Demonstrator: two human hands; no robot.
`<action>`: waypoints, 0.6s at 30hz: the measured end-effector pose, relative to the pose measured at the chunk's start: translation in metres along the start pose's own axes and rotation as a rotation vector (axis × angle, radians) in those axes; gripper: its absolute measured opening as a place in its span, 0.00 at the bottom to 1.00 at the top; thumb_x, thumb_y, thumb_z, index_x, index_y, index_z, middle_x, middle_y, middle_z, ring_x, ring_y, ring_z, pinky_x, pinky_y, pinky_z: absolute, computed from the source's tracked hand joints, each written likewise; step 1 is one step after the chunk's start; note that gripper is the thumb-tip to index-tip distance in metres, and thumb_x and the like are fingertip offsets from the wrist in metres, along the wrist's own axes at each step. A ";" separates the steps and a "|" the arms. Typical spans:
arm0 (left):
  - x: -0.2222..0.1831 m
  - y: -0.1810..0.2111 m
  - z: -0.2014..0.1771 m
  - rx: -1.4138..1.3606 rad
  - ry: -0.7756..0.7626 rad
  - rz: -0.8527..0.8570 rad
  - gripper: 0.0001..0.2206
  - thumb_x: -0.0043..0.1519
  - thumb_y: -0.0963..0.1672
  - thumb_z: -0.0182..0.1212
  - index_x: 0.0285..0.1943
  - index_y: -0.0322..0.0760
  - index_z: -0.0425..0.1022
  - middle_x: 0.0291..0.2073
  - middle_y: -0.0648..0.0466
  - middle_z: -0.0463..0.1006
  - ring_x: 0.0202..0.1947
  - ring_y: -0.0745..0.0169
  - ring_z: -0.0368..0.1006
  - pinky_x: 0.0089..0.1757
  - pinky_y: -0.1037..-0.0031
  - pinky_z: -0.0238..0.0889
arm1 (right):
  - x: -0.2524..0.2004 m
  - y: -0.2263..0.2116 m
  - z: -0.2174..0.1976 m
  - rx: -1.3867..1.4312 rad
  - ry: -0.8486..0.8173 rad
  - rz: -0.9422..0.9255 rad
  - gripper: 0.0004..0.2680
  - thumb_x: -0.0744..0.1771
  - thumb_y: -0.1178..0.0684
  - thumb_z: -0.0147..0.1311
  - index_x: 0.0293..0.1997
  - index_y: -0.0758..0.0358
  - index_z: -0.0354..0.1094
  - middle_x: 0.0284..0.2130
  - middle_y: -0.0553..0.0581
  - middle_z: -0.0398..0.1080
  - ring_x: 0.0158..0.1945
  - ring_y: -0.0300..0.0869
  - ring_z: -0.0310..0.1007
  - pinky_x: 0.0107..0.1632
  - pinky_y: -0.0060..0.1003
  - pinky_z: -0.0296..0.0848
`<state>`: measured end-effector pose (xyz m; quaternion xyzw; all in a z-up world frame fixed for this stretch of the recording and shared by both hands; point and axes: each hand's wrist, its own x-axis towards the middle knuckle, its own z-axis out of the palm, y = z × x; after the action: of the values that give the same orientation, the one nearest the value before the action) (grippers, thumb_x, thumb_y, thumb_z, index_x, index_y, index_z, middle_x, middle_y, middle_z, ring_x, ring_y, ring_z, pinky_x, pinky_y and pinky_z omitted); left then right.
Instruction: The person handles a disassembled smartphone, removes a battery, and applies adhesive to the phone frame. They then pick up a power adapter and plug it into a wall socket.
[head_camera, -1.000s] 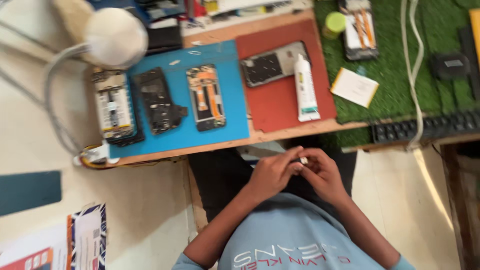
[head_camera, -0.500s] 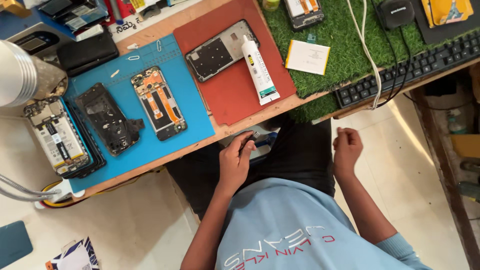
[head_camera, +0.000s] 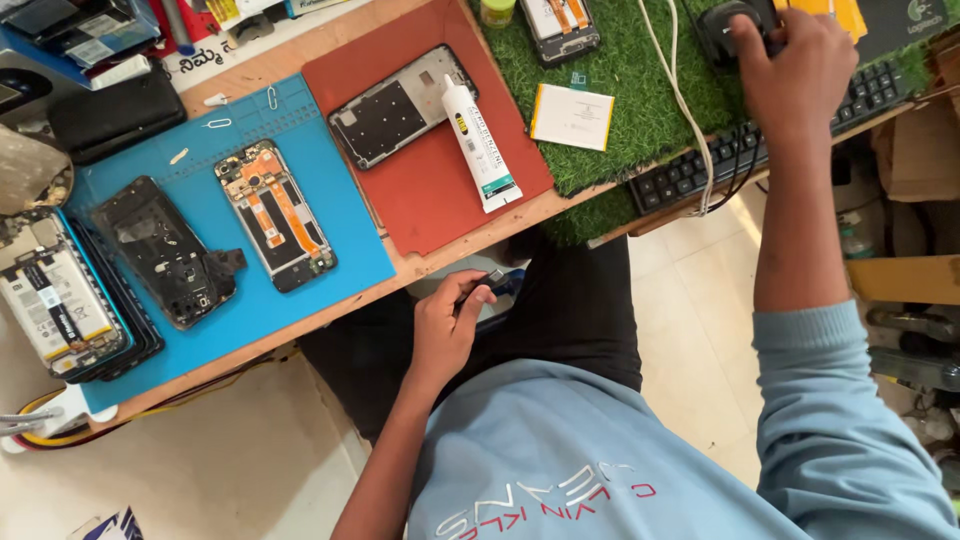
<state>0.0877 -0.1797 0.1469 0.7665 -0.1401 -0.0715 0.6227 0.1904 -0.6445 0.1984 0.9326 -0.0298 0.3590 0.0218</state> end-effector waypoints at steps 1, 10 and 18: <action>0.000 0.001 0.000 -0.015 -0.007 0.019 0.09 0.67 0.42 0.60 0.52 0.29 0.76 0.33 0.51 0.84 0.34 0.68 0.80 0.39 0.77 0.71 | 0.004 0.003 0.002 0.042 -0.064 0.044 0.13 0.68 0.46 0.71 0.38 0.67 0.73 0.27 0.61 0.72 0.30 0.53 0.72 0.33 0.50 0.69; -0.005 0.001 -0.005 -0.033 -0.012 0.031 0.09 0.68 0.41 0.60 0.53 0.29 0.76 0.32 0.51 0.84 0.32 0.69 0.78 0.37 0.77 0.70 | -0.001 0.012 -0.003 0.950 -0.177 0.403 0.05 0.68 0.62 0.62 0.47 0.66 0.70 0.40 0.46 0.72 0.42 0.35 0.73 0.48 0.33 0.73; -0.011 0.009 -0.008 -0.035 -0.014 0.056 0.09 0.69 0.41 0.60 0.54 0.29 0.76 0.31 0.52 0.83 0.32 0.69 0.79 0.37 0.79 0.71 | -0.141 -0.034 -0.119 1.171 -0.122 0.799 0.07 0.73 0.58 0.51 0.57 0.60 0.63 0.47 0.52 0.71 0.44 0.39 0.73 0.48 0.35 0.74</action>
<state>0.0786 -0.1709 0.1570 0.7506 -0.1645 -0.0618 0.6369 0.0087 -0.5973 0.1914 0.7272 -0.1726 0.2438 -0.6180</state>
